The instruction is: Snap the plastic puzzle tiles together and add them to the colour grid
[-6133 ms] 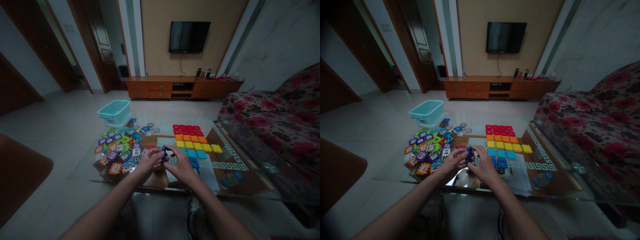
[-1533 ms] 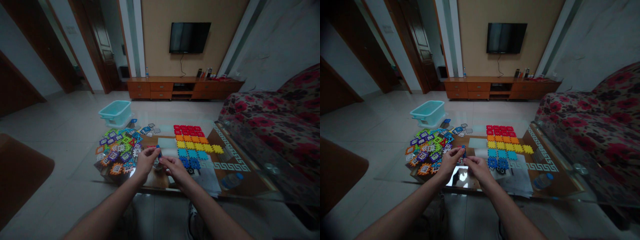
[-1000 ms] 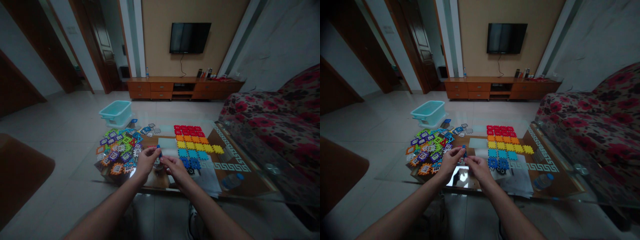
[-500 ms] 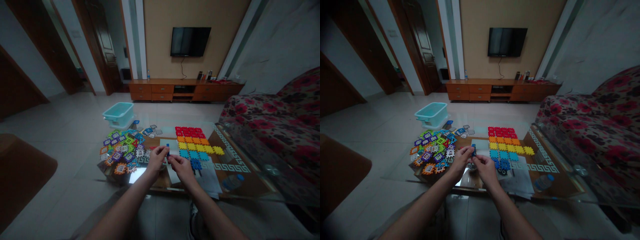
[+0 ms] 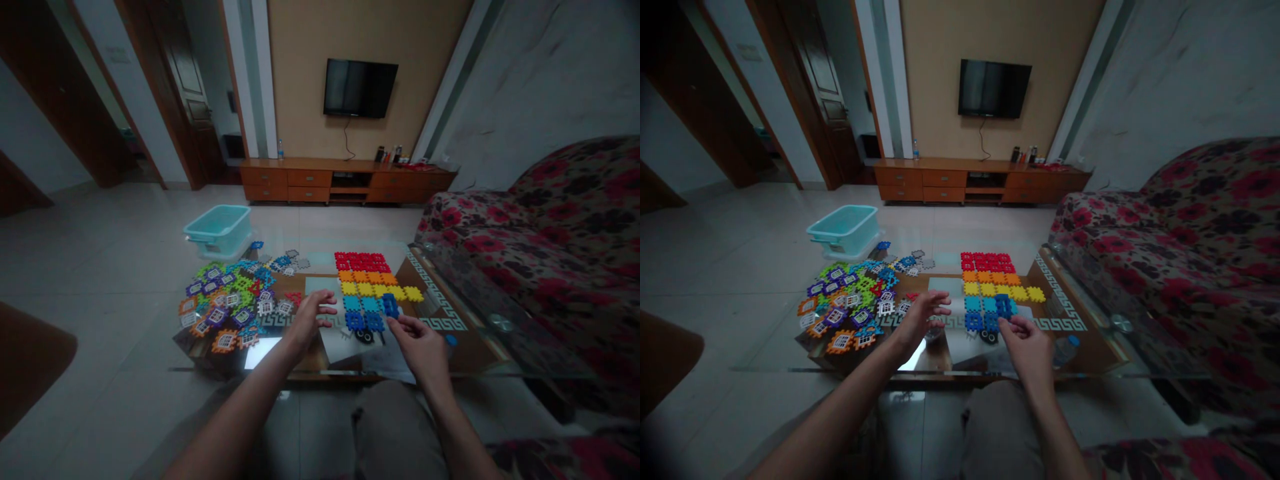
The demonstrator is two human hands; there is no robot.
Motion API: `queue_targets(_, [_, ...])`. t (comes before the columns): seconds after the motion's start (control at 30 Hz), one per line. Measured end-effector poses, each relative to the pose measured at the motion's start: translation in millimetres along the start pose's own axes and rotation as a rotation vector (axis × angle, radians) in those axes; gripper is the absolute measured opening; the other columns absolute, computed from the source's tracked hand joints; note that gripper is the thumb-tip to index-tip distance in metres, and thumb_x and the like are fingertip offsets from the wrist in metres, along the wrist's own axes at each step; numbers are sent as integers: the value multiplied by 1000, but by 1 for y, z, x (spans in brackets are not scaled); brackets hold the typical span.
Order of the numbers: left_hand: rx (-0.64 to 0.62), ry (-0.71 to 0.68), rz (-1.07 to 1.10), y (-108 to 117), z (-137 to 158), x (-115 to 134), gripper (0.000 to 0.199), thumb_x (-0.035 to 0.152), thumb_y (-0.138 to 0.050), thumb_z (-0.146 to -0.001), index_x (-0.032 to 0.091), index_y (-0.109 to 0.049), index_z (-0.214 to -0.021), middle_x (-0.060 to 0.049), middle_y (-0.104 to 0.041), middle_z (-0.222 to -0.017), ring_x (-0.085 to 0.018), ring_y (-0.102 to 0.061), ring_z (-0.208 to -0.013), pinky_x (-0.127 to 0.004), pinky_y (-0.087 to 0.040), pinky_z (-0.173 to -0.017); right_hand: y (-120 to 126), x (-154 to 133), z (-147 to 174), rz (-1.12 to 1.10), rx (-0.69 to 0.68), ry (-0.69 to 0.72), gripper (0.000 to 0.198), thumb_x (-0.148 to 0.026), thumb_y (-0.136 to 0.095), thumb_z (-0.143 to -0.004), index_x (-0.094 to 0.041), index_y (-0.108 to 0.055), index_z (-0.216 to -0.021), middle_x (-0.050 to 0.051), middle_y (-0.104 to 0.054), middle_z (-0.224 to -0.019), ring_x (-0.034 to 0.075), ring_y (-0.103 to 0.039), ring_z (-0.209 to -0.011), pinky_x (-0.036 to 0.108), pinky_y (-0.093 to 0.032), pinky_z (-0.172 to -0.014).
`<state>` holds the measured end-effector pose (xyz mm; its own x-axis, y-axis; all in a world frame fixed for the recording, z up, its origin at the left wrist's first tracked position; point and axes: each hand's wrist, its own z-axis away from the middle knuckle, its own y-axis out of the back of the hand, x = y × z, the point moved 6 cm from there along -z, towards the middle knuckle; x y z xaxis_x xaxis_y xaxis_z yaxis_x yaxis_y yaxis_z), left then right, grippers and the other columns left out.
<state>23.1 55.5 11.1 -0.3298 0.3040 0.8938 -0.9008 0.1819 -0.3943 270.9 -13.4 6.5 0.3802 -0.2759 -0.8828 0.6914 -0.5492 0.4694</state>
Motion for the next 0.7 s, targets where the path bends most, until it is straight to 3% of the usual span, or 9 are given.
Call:
queue_targets(0.1, [8, 36, 20, 1, 1, 1, 52, 58, -56, -79, 14, -64, -106, -13, -63, -108, -21, -59, -89, -29, -44, -67, 13, 29, -10, 285, 100, 33, 46, -54, -68, -64, -13, -71, -85, 11, -72, -73, 29, -68, -73, 37, -49, -74])
queue_targets(0.27, [-20, 53, 41, 2, 1, 0, 56, 63, -54, -78, 14, -64, -103, -12, -63, -103, -22, -59, -87, -29, -44, -66, 1, 55, -14, 558, 133, 134, 42, -46, -62, -72, -10, -70, -92, 15, -73, -83, 30, -69, -81, 36, -47, -76])
queue_targets(0.43, [-45, 79, 51, -2, 1, 0, 57, 65, -54, -77, 13, -64, -101, -11, -64, -99, -21, -58, -83, -29, -43, -65, -13, 66, -13, 667, 147, 141, 41, -45, -59, -78, -10, -69, -96, 16, -73, -89, 29, -68, -83, 34, -46, -72])
queue_targets(0.7, [-78, 102, 17, -9, 3, 0, 56, 63, -51, -78, 14, -65, -99, -11, -64, -99, -21, -57, -84, -30, -43, -66, -15, 64, -16, 741, 133, 99, 42, -44, -58, -81, -9, -69, -99, 18, -73, -90, 29, -69, -85, 33, -46, -70])
